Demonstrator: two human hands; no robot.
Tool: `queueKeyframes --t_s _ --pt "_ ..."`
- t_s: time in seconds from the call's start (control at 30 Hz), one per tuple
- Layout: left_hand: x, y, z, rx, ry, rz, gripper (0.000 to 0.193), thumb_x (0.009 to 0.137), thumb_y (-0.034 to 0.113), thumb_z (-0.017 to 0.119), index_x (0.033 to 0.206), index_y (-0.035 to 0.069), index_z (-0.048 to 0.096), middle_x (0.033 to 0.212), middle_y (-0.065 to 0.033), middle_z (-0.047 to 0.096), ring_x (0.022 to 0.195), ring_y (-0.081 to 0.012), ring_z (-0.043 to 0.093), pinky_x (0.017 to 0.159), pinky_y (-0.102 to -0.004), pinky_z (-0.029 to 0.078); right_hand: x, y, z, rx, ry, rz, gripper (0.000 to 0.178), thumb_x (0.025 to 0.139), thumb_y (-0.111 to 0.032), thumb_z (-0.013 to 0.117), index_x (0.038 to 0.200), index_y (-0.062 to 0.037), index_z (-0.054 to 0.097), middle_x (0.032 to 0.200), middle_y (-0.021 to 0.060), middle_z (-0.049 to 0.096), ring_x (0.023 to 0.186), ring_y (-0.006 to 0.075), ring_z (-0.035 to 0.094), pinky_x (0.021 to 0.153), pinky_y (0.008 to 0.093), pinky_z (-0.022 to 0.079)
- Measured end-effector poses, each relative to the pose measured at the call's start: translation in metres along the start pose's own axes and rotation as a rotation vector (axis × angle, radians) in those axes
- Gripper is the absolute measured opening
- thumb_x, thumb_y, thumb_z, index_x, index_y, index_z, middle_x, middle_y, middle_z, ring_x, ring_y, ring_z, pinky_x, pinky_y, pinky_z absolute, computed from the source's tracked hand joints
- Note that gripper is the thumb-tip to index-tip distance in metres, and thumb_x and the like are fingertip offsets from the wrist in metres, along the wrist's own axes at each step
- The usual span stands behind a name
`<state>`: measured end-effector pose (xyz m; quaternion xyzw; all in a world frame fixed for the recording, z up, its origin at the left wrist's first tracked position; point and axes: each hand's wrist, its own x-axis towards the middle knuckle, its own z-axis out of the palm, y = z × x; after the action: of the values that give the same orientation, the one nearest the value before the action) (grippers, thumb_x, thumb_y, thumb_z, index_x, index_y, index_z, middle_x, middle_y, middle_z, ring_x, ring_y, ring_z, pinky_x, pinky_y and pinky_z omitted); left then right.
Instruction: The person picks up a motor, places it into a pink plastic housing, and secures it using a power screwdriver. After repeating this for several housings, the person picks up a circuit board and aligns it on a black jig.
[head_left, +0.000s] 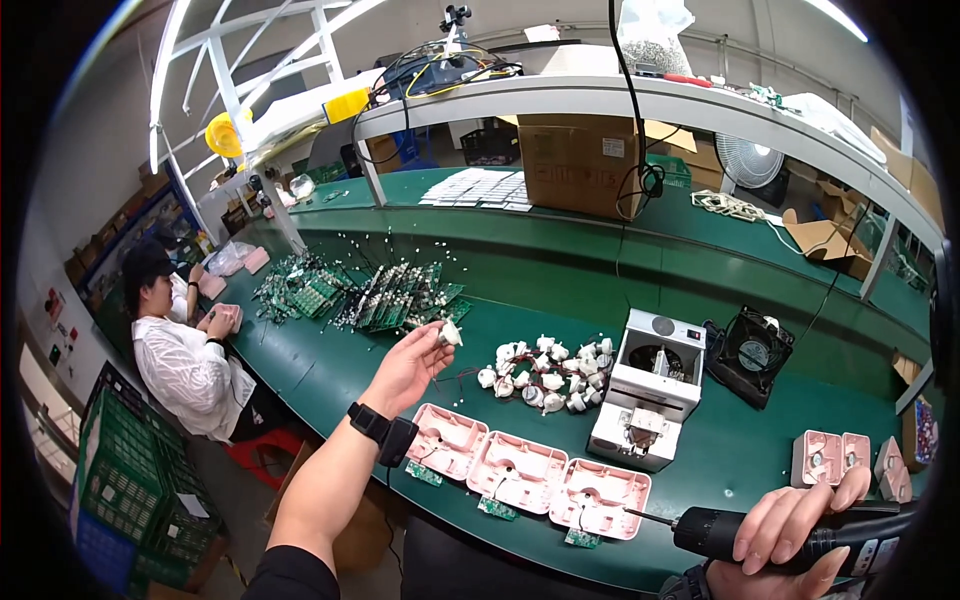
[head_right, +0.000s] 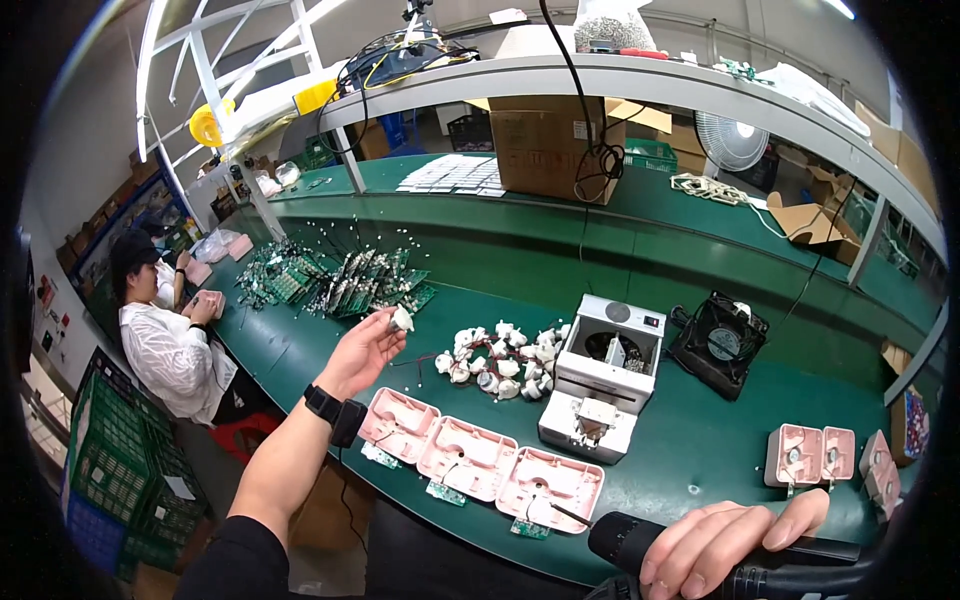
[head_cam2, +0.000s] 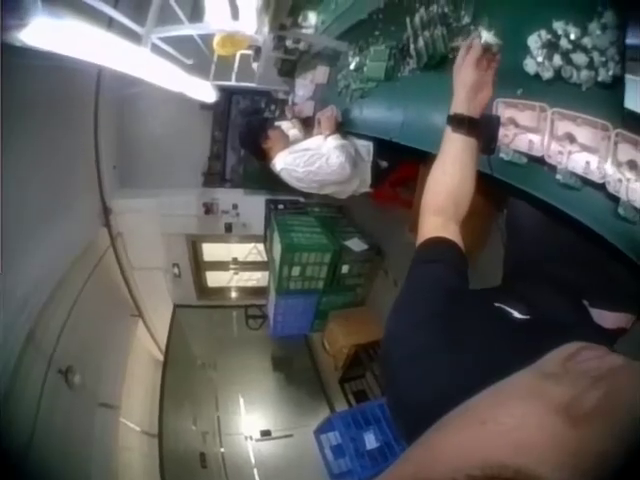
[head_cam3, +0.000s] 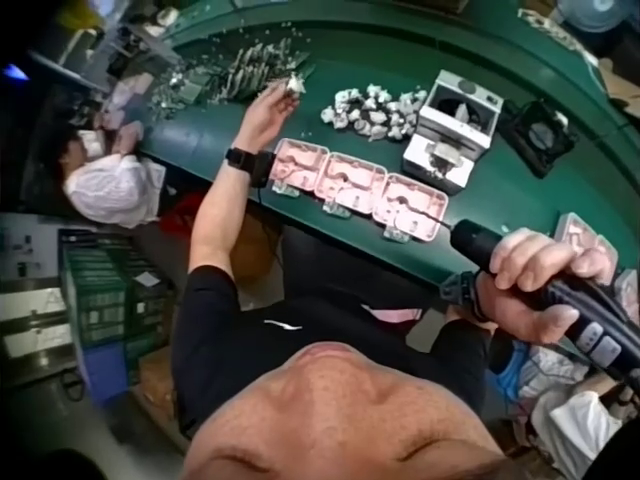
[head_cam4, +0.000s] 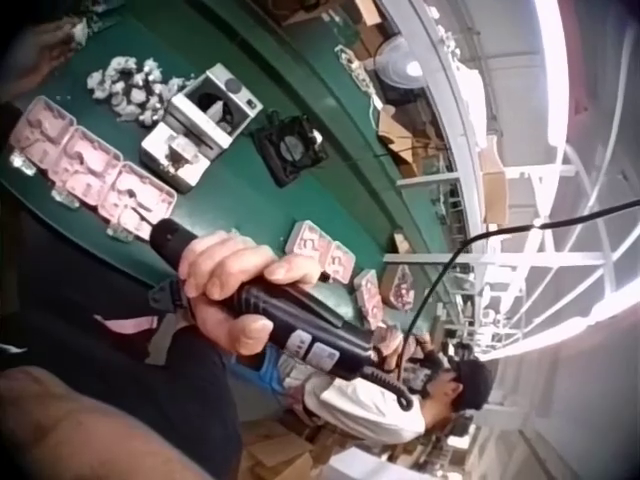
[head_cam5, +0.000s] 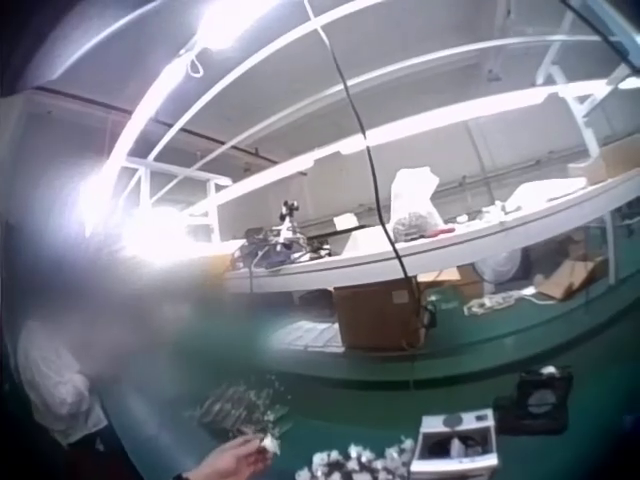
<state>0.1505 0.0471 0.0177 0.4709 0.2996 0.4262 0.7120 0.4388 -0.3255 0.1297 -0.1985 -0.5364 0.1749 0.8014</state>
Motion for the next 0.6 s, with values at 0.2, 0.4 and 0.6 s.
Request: queueKeyframes --t_s 0.2,0.4,0.6 --pt "-0.014 0.015 0.033 -0.256 -0.042 -0.111 0.03 0.103 0.02 0.056 0.129 0.005 0.056 0.114 -0.007 0.065 0.099 -0.0167 0.063 0.09 -0.0293 0.053 0.0 0.0 0.006 0.006 0.034 0.002 0.047 0.094 -0.039 0.068 0.119 -0.0084 0.043 0.074 0.0061 0.053 0.055 0.0167 0.05 0.053 0.0321 0.046" --pt "-0.031 0.009 0.08 -0.01 -0.203 -0.08 0.029 0.1 0.014 0.061 0.126 0.004 0.059 0.112 -0.0083 0.067 0.097 -0.0178 0.066 0.087 -0.029 0.055 -0.002 0.014 0.007 0.055 0.163 -0.13 0.04 0.099 -0.028 0.06 0.114 -0.0036 0.033 0.067 0.005 0.049 0.042 0.012 0.045 0.04 0.0241 0.043" --pt "-0.094 -0.004 0.151 0.945 -0.651 0.14 0.028 0.09 0.009 0.071 0.117 0.005 0.067 0.108 -0.0083 0.069 0.095 -0.0215 0.068 0.081 -0.0305 0.056 0.014 0.022 -0.002 -0.05 0.139 0.022 0.041 0.1 -0.032 0.056 0.118 -0.0031 0.033 0.069 0.0051 0.051 0.046 0.0144 0.05 0.046 0.0309 0.047"
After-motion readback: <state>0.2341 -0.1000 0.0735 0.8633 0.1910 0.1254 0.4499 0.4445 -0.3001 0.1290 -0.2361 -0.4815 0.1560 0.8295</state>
